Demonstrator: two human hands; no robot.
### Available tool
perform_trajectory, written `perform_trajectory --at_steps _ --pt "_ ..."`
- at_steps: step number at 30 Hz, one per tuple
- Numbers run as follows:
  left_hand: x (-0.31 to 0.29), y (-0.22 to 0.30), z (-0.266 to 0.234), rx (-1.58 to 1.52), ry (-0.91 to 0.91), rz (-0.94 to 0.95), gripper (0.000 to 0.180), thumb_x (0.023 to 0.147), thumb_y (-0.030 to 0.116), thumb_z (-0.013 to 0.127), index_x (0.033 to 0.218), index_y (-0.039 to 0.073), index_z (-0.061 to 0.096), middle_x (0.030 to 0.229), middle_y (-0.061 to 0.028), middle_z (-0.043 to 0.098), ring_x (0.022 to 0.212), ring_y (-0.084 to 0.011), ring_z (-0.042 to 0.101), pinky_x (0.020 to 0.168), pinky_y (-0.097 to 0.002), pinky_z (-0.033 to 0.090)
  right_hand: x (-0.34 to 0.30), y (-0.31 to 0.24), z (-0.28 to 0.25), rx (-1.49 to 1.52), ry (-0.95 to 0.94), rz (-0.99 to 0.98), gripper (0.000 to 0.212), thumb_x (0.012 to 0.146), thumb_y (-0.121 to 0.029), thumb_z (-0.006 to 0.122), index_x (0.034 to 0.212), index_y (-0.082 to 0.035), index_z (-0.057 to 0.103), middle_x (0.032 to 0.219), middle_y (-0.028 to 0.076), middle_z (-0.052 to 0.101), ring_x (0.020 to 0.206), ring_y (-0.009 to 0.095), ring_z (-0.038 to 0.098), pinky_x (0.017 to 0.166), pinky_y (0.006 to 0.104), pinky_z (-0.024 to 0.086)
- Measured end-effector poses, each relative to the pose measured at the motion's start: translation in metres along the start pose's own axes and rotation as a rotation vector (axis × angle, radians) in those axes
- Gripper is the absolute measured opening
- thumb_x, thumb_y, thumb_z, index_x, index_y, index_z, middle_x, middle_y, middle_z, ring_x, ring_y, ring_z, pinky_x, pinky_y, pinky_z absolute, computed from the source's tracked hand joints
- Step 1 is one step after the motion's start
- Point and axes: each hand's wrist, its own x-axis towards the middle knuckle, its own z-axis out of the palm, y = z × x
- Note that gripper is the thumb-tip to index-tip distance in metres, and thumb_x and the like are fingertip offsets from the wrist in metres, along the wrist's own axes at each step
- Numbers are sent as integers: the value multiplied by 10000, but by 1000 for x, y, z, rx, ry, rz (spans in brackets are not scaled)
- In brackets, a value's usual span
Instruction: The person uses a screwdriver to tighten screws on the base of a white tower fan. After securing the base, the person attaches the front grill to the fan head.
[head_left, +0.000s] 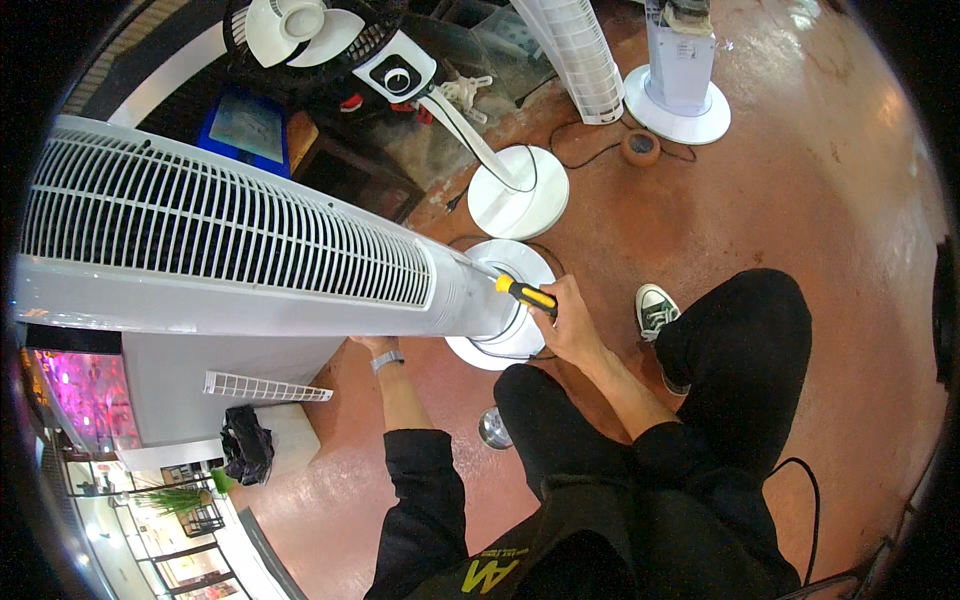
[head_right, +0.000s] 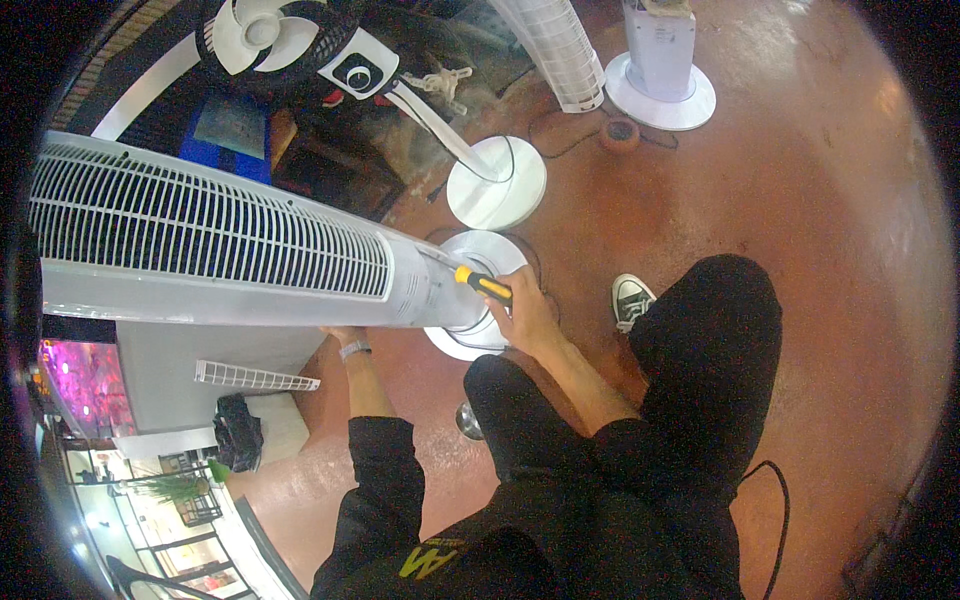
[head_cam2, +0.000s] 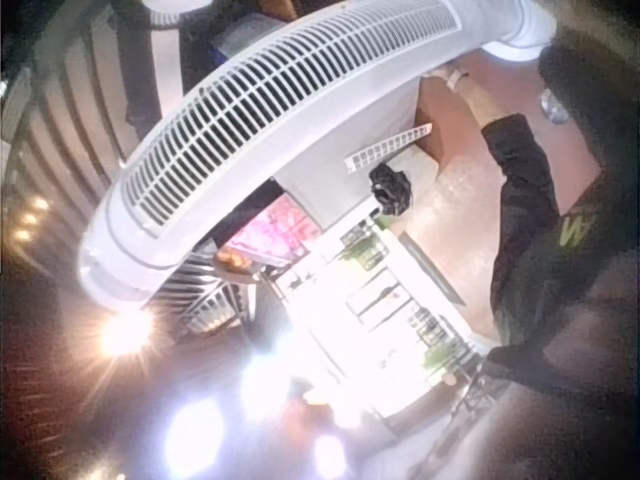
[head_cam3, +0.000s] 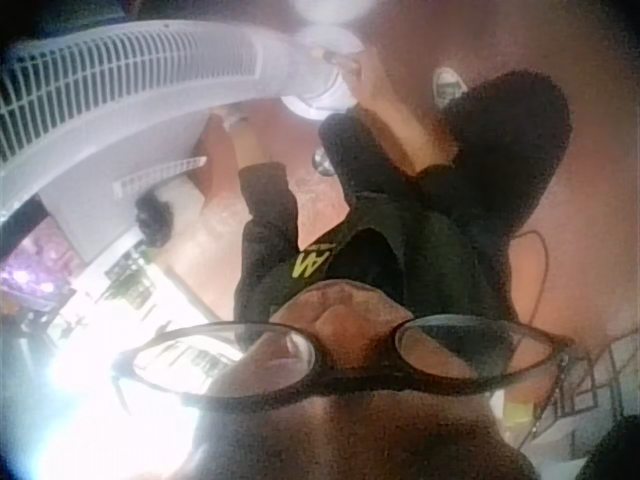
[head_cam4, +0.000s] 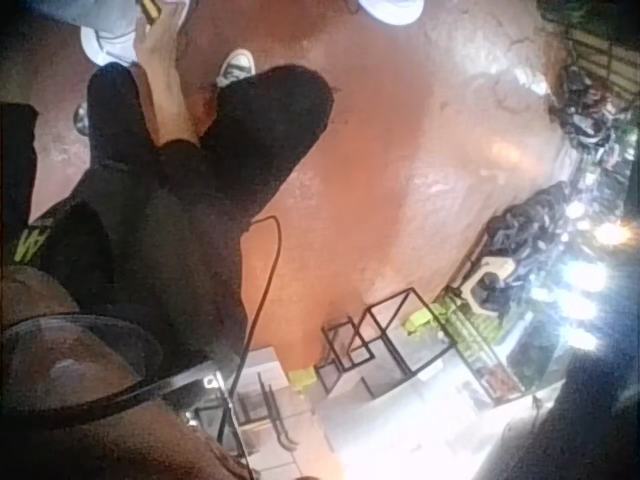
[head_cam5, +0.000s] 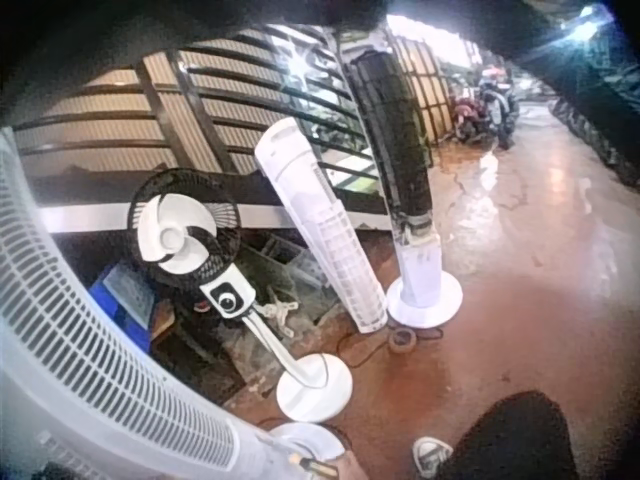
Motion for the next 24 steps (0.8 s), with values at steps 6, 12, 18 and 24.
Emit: perform_trajectory --at_steps 6,12,18,24 --pt "3 1 -4 -80 18 -46 596 914 439 448 1309 -7 422 1291 -167 492 1053 -303 565 852 -434 549 9 -8 6 93 60 260 306 838 -59 618 1079 41 457 968 210 477 889 367 538 783 401 452" --pt "-4 8 9 -45 55 -29 592 918 442 432 1317 5 419 1277 -166 501 1058 -307 564 862 -436 543 1 -6 2 -104 104 -156 259 870 -87 573 1082 33 483 936 235 503 865 385 556 773 405 459" --pt "-2 6 3 46 -9 15 628 911 489 411 1328 20 412 1267 -165 505 1063 -308 562 870 -434 535 20 3 -3 1 -164 369 301 865 -149 610 1081 16 481 997 228 511 899 441 563 709 466 476" --pt "2 2 -6 -36 -34 -7 634 913 494 408 1335 21 403 1286 -171 492 1072 -315 557 894 -436 524 6 -8 4 -136 105 -199 320 891 -235 579 1130 -37 500 1012 195 537 806 463 598 654 485 499"
